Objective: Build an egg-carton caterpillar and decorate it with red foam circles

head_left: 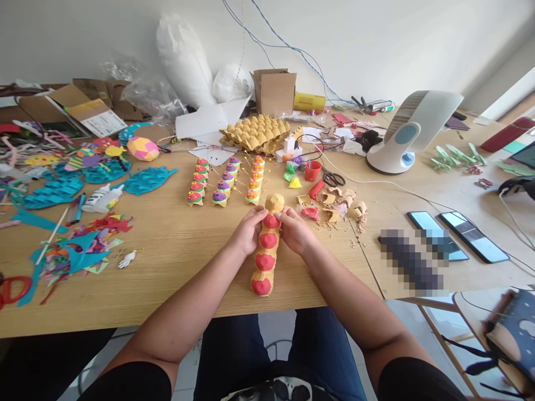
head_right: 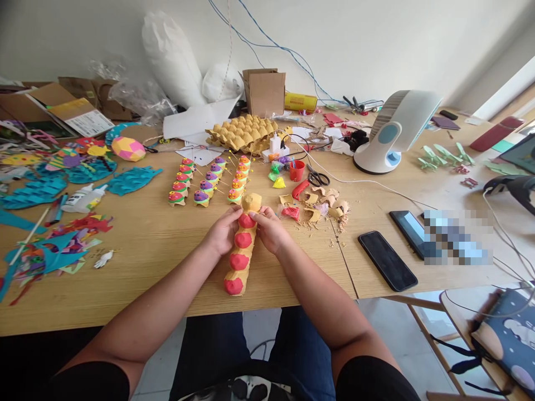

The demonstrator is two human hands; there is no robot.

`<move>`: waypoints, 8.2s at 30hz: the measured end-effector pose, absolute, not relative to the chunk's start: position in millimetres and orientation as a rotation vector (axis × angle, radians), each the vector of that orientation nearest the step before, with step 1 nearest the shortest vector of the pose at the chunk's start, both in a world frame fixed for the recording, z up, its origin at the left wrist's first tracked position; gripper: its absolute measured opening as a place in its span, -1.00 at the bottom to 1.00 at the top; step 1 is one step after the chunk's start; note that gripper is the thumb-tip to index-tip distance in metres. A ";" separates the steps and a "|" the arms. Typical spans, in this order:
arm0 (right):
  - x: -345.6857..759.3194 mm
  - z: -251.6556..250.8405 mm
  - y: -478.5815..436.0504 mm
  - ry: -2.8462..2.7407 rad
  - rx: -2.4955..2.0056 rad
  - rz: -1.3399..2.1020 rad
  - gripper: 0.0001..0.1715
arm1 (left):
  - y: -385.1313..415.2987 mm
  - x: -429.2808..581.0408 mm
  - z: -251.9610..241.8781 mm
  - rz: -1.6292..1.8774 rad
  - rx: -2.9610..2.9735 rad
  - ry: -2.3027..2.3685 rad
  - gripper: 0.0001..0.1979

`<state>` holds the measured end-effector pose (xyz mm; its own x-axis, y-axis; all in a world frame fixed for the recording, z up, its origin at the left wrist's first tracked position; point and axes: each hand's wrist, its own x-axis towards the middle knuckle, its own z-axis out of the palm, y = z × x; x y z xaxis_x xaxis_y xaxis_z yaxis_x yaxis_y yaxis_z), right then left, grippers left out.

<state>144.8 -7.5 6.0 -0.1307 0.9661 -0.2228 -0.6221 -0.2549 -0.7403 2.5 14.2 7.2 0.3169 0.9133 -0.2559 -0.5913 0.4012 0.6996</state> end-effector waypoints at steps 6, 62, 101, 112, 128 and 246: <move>140.7 3.4 -7.8 -0.585 -0.788 1.642 -0.37 | 13.9 4.7 1.5 1.085 0.543 0.717 -0.55; 139.3 -5.3 -1.1 -0.467 -0.839 1.633 -0.49 | 12.3 3.7 7.8 0.917 0.459 0.740 -0.66; 146.1 7.8 -6.9 -0.584 -0.564 1.622 -0.56 | 17.9 -5.5 5.0 1.038 0.536 0.612 -0.66; 148.0 6.6 -5.4 -0.527 -0.549 1.656 -0.60 | 17.7 -3.9 2.8 1.067 0.573 0.622 -0.60; 149.0 5.8 -4.4 -0.532 -0.576 1.719 -0.62 | 14.5 -5.1 8.5 1.100 0.653 0.596 -0.44; 152.6 6.7 -3.1 -0.977 -0.785 1.394 -0.49 | 32.5 -19.0 -4.8 1.122 1.175 0.695 -0.51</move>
<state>152.6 -3.1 6.7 -0.0720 0.9931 0.0929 -0.4260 0.0536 -0.9031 -19.0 32.5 -4.8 0.3334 0.9353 0.1188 -0.3098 -0.0103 0.9508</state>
